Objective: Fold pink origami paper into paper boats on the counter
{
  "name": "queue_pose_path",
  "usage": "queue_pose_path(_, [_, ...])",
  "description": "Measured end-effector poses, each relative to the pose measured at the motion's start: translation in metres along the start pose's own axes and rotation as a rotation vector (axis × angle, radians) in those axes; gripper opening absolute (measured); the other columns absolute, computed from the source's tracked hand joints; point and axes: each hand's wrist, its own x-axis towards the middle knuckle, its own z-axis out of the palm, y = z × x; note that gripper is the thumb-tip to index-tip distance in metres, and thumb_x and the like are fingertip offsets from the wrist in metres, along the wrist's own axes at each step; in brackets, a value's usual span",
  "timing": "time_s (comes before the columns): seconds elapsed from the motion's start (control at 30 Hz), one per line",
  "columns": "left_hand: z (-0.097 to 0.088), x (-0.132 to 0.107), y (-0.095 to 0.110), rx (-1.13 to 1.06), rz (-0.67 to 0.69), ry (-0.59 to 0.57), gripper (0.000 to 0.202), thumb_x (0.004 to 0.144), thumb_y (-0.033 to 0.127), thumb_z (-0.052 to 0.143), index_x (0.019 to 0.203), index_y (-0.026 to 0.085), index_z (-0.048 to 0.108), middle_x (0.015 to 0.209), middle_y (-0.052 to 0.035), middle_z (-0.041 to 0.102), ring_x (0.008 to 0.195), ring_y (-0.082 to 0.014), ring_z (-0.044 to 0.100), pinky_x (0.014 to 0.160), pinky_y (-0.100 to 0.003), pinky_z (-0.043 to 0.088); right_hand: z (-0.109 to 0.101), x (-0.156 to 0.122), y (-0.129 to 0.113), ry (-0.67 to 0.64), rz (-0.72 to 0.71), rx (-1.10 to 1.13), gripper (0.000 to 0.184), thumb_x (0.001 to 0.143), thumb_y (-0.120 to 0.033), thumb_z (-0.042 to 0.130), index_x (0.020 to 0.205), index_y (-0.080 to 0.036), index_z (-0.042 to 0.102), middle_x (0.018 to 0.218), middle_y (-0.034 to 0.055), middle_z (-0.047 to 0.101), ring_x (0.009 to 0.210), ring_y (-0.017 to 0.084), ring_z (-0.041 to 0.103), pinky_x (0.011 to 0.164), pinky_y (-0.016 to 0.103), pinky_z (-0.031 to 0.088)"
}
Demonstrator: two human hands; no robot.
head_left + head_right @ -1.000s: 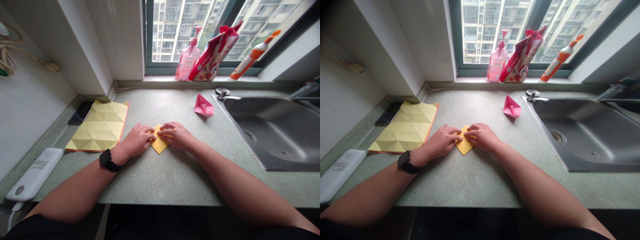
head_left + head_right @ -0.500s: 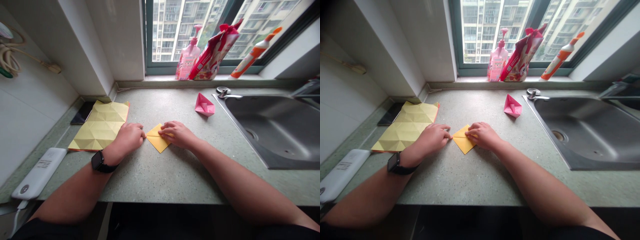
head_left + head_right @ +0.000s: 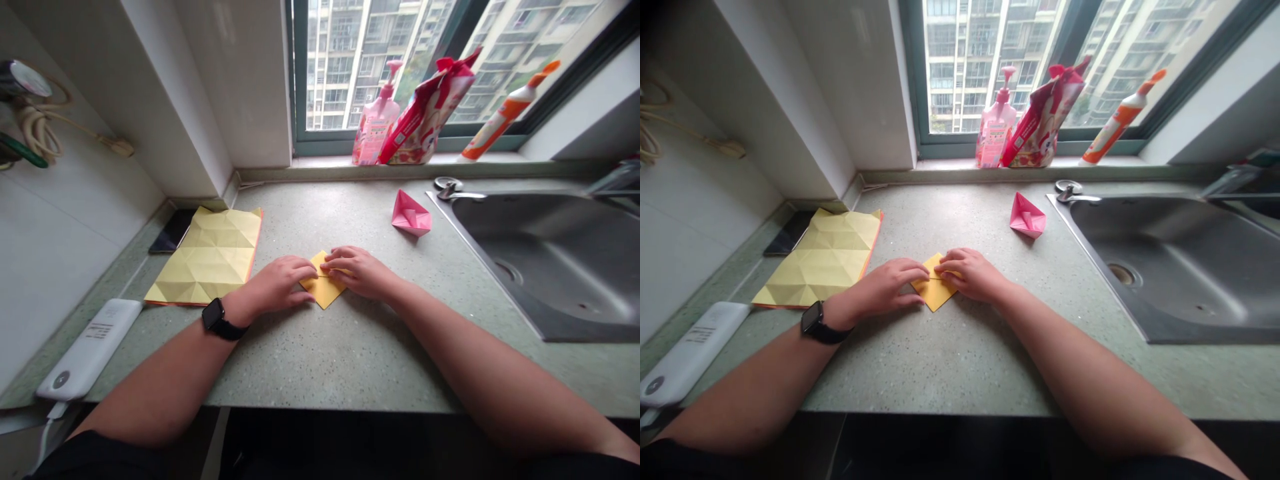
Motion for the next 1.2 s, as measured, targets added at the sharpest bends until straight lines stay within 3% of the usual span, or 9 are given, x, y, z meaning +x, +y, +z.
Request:
queue_pose_path(0.13, [0.003,0.001,-0.001,-0.015,0.047,-0.007,0.029,0.097,0.035,0.085,0.119,0.022,0.073,0.130,-0.0094,0.077,0.124,-0.0275,0.070,0.111,-0.045,0.055,-0.004,0.001,0.001,-0.017,-0.012,0.029,0.026,0.110,-0.027,0.062,0.126,-0.033,0.082,0.129,0.0071,0.078,0.121,0.025,0.071,0.109,0.048,0.057])
queue_pose_path(0.33, [0.002,0.004,0.000,0.107,0.185,0.034,0.011,0.106,0.028,0.072,0.115,0.025,0.078,0.137,-0.0073,0.077,0.123,-0.0255,0.071,0.115,-0.048,0.053,-0.007,0.003,0.000,-0.024,-0.012,0.063,0.027,0.113,-0.034,0.058,0.123,-0.033,0.083,0.128,0.0071,0.079,0.122,0.026,0.071,0.112,0.050,0.055])
queue_pose_path(0.63, [-0.001,0.009,0.018,0.235,0.286,0.022,0.016,0.107,0.018,0.067,0.097,0.024,0.078,0.122,-0.0040,0.081,0.119,-0.0229,0.072,0.119,-0.047,0.051,-0.007,0.004,0.000,-0.032,-0.012,0.094,0.029,0.114,-0.034,0.056,0.124,-0.030,0.083,0.127,0.0081,0.079,0.121,0.025,0.071,0.113,0.049,0.054])
queue_pose_path(0.77, [0.003,0.012,0.025,0.282,0.324,0.008,0.023,0.104,0.010,0.066,0.086,0.023,0.075,0.102,-0.0023,0.080,0.110,-0.0209,0.072,0.119,-0.045,0.052,-0.005,0.004,0.002,-0.028,-0.025,0.116,0.030,0.114,-0.037,0.056,0.123,-0.029,0.084,0.125,0.0099,0.079,0.119,0.027,0.071,0.112,0.050,0.054])
queue_pose_path(1.07, [0.006,0.012,0.019,0.254,0.255,0.129,0.019,0.105,0.014,0.058,0.092,0.020,0.071,0.098,-0.0039,0.079,0.093,-0.0195,0.075,0.094,-0.037,0.061,-0.011,0.000,0.003,-0.048,-0.001,0.171,0.051,0.118,-0.052,0.039,0.133,-0.028,0.081,0.133,0.0117,0.077,0.125,0.031,0.069,0.114,0.054,0.052])
queue_pose_path(1.13, [0.005,0.011,0.019,0.252,0.219,0.170,0.017,0.104,0.016,0.057,0.092,0.020,0.069,0.099,-0.0054,0.079,0.091,-0.0202,0.074,0.090,-0.037,0.061,-0.013,-0.002,-0.001,-0.078,-0.029,0.137,0.052,0.115,-0.059,0.043,0.139,-0.030,0.079,0.138,0.0114,0.075,0.130,0.033,0.066,0.116,0.056,0.050])
queue_pose_path(1.2, [0.005,0.010,0.018,0.239,0.178,0.208,0.014,0.103,0.016,0.057,0.094,0.020,0.068,0.102,-0.0067,0.079,0.093,-0.0214,0.074,0.088,-0.037,0.061,-0.012,-0.005,-0.005,-0.090,-0.052,0.077,0.051,0.109,-0.064,0.058,0.144,-0.032,0.076,0.143,0.0107,0.074,0.134,0.035,0.064,0.117,0.057,0.048])
